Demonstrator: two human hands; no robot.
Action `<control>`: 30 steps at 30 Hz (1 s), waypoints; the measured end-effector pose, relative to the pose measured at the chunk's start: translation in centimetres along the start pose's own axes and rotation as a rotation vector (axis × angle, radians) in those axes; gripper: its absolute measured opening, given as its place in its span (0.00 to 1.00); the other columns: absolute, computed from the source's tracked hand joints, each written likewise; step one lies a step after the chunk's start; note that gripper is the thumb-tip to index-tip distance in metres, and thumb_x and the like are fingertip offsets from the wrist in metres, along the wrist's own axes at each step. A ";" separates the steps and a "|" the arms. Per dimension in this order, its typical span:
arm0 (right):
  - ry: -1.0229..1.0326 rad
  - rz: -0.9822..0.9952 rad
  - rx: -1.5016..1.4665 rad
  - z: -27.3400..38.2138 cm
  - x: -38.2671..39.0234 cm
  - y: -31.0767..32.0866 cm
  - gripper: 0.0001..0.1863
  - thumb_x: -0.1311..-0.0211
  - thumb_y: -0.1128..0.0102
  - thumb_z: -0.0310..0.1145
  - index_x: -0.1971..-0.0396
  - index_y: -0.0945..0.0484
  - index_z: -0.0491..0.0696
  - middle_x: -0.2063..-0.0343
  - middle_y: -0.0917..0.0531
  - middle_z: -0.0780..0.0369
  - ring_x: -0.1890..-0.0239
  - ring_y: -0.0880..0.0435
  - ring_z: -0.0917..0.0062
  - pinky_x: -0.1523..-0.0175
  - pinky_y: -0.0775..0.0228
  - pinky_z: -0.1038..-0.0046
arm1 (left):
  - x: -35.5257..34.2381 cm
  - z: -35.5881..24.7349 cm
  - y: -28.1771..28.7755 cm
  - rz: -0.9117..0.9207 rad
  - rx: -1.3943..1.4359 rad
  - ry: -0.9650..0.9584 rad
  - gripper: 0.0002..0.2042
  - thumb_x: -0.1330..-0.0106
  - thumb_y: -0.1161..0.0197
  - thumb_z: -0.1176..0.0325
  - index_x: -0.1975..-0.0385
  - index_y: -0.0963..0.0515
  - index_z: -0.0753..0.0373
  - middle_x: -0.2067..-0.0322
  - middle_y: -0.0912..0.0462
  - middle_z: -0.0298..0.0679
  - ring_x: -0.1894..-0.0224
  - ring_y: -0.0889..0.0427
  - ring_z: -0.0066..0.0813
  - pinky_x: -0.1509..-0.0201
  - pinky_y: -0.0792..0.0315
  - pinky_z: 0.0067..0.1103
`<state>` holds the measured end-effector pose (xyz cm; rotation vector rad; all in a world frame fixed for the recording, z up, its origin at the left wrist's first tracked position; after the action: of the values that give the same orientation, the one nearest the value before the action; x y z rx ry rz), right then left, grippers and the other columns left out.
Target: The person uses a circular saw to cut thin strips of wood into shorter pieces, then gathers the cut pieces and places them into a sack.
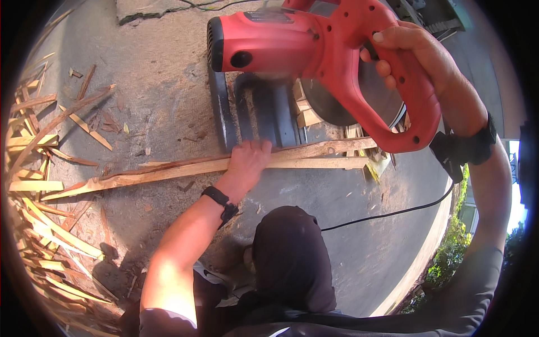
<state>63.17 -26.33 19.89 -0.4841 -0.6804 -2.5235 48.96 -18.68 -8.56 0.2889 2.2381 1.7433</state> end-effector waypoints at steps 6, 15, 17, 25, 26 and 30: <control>-0.019 0.073 0.045 -0.4 -0.3 0.1 0.20 0.43 0.49 0.33 0.54 0.35 0.37 0.71 0.21 0.57 0.81 0.21 0.83 0.77 0.22 0.84 | -2.9 4.2 0.7 -0.110 -0.069 0.149 0.25 0.57 0.35 0.64 0.56 0.32 0.61 0.62 0.28 0.40 0.60 0.28 0.34 0.59 0.31 0.35; -0.014 -0.027 0.052 0.0 0.8 -0.7 0.13 0.46 0.47 0.31 0.65 0.28 0.36 0.75 0.22 0.60 0.82 0.25 0.83 0.80 0.28 0.82 | 0.4 7.0 -0.9 -0.025 0.036 0.066 0.27 0.57 0.33 0.53 0.58 0.29 0.58 0.65 0.30 0.38 0.60 0.30 0.36 0.59 0.34 0.32; -0.024 -0.037 0.059 0.0 0.8 -1.0 0.13 0.46 0.47 0.31 0.65 0.29 0.36 0.75 0.22 0.60 0.82 0.25 0.83 0.80 0.28 0.81 | 0.3 6.8 -1.2 -0.050 0.029 0.076 0.25 0.56 0.33 0.53 0.59 0.29 0.58 0.66 0.30 0.38 0.61 0.30 0.36 0.60 0.34 0.32; -0.037 -0.050 0.024 -0.8 1.0 -0.8 0.13 0.47 0.47 0.29 0.63 0.29 0.38 0.74 0.23 0.60 0.81 0.24 0.82 0.79 0.27 0.79 | -2.2 6.4 -1.3 -0.116 0.040 0.111 0.18 0.54 0.36 0.55 0.65 0.27 0.58 0.68 0.29 0.40 0.62 0.29 0.37 0.62 0.34 0.30; -0.035 -0.048 0.026 -1.0 1.1 -1.0 0.13 0.47 0.47 0.29 0.63 0.29 0.38 0.74 0.23 0.60 0.81 0.24 0.82 0.79 0.27 0.79 | -2.3 6.5 -1.1 -0.145 0.049 0.125 0.17 0.53 0.38 0.56 0.66 0.27 0.58 0.68 0.28 0.40 0.62 0.29 0.37 0.62 0.34 0.30; -0.055 -0.071 -0.030 -2.8 1.7 -1.5 0.20 0.48 0.47 0.28 0.54 0.36 0.41 0.72 0.24 0.59 0.81 0.24 0.80 0.80 0.26 0.79 | -2.7 6.8 -1.4 -0.225 0.011 0.190 0.13 0.51 0.42 0.58 0.69 0.27 0.59 0.68 0.27 0.41 0.63 0.28 0.37 0.62 0.34 0.29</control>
<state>60.40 -27.32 17.86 -0.5509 -0.6922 -2.5989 53.85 -13.74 -11.17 -0.1283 2.3054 1.7004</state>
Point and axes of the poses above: each hand's wrist, its own x-axis away from the middle knuckle, its own y-axis out of the back of the hand, z = x × y, the point moved 8 cm from there along -x, towards the middle knuckle
